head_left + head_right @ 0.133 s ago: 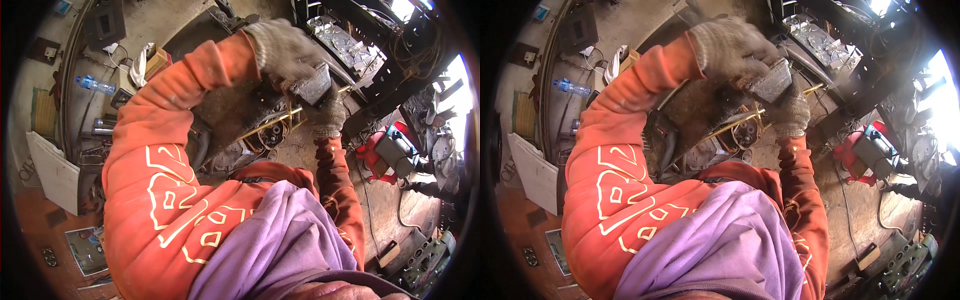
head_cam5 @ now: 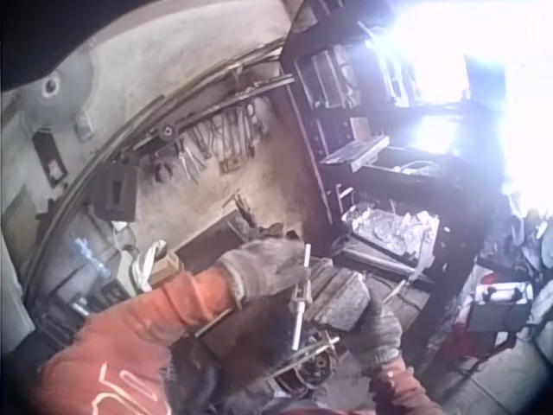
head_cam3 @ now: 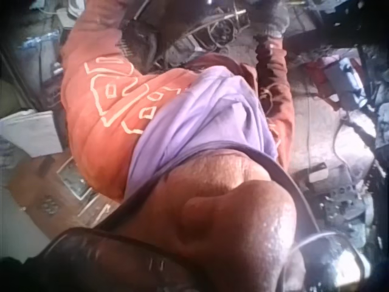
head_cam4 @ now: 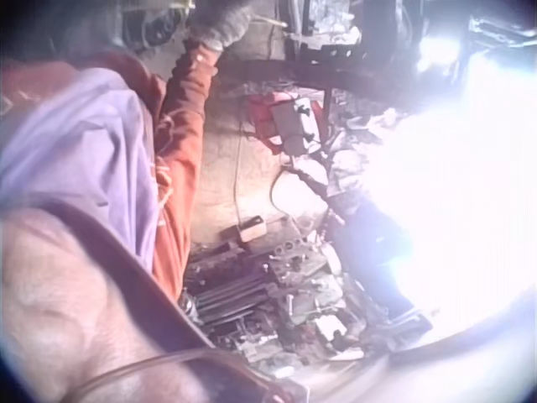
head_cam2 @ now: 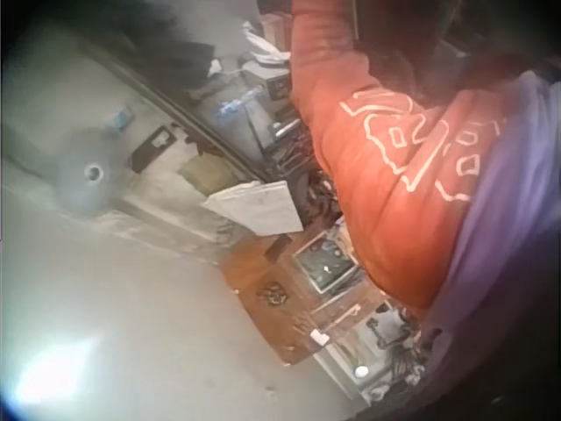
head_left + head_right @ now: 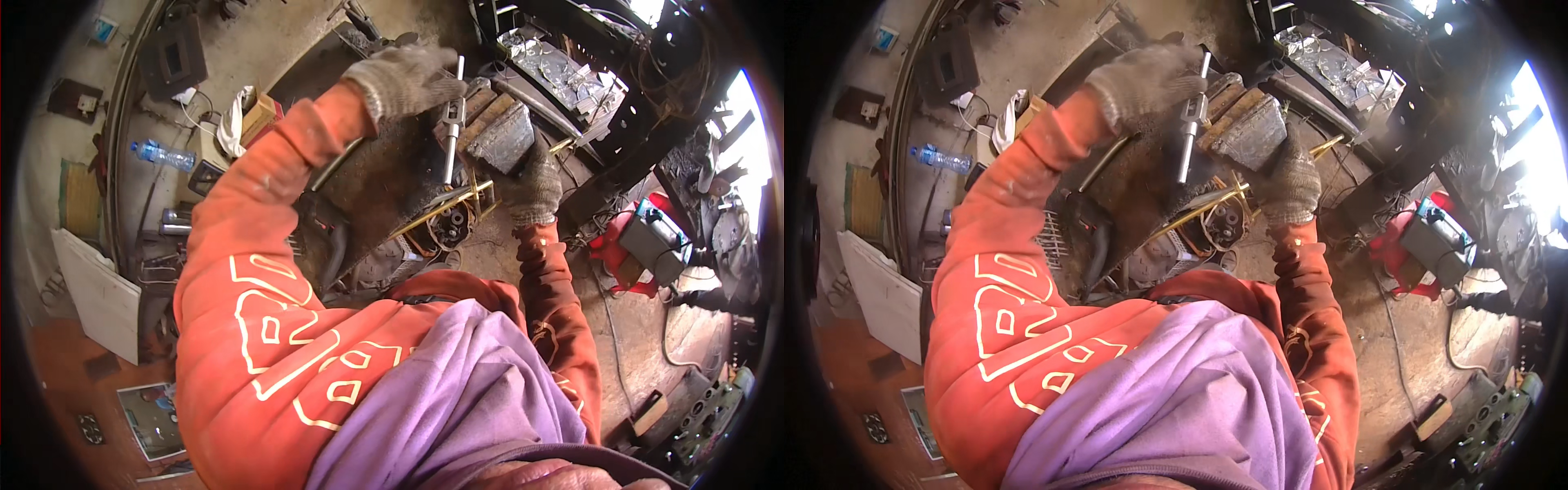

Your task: The person uses a tap and handle to cut threads into the end of a metal rod that is held in a vise. They rotate the tool repeatedly to create the threads and then remove the rod from the vise.

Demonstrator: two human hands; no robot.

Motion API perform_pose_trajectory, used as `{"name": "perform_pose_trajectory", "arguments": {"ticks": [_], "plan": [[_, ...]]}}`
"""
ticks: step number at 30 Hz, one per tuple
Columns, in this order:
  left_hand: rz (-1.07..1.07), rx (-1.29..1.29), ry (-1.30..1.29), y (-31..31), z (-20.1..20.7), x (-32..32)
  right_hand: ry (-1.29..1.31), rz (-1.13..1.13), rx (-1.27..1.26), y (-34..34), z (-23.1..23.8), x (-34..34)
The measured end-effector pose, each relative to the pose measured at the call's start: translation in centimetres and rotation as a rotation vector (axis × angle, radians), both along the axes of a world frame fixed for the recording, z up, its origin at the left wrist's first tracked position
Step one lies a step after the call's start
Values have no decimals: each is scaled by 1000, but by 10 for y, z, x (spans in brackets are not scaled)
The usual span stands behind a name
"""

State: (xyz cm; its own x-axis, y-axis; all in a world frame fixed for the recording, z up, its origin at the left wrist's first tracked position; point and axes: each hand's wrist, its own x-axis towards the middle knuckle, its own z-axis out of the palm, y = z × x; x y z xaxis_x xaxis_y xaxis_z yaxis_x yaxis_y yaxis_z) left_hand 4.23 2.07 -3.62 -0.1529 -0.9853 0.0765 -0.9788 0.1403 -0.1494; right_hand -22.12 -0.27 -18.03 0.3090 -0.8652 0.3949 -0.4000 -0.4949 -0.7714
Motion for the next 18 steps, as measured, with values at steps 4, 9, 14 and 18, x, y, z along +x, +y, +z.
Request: {"name": "perform_pose_trajectory", "arguments": {"ticks": [4, 9, 14, 18], "plan": [[-364, -278, 8, -24, 23, -24, -64, 22, -2, -5, 4, -2], [-302, -60, 187, -9, 23, -18, -87, 26, -157, -16, -20, 1], [50, 348, 91, 70, 85, -72, -8, 71, 28, -13, 0, -7], [-150, 619, 1145, 55, 117, -116, 44, -181, -157, -20, -56, 5]]}}
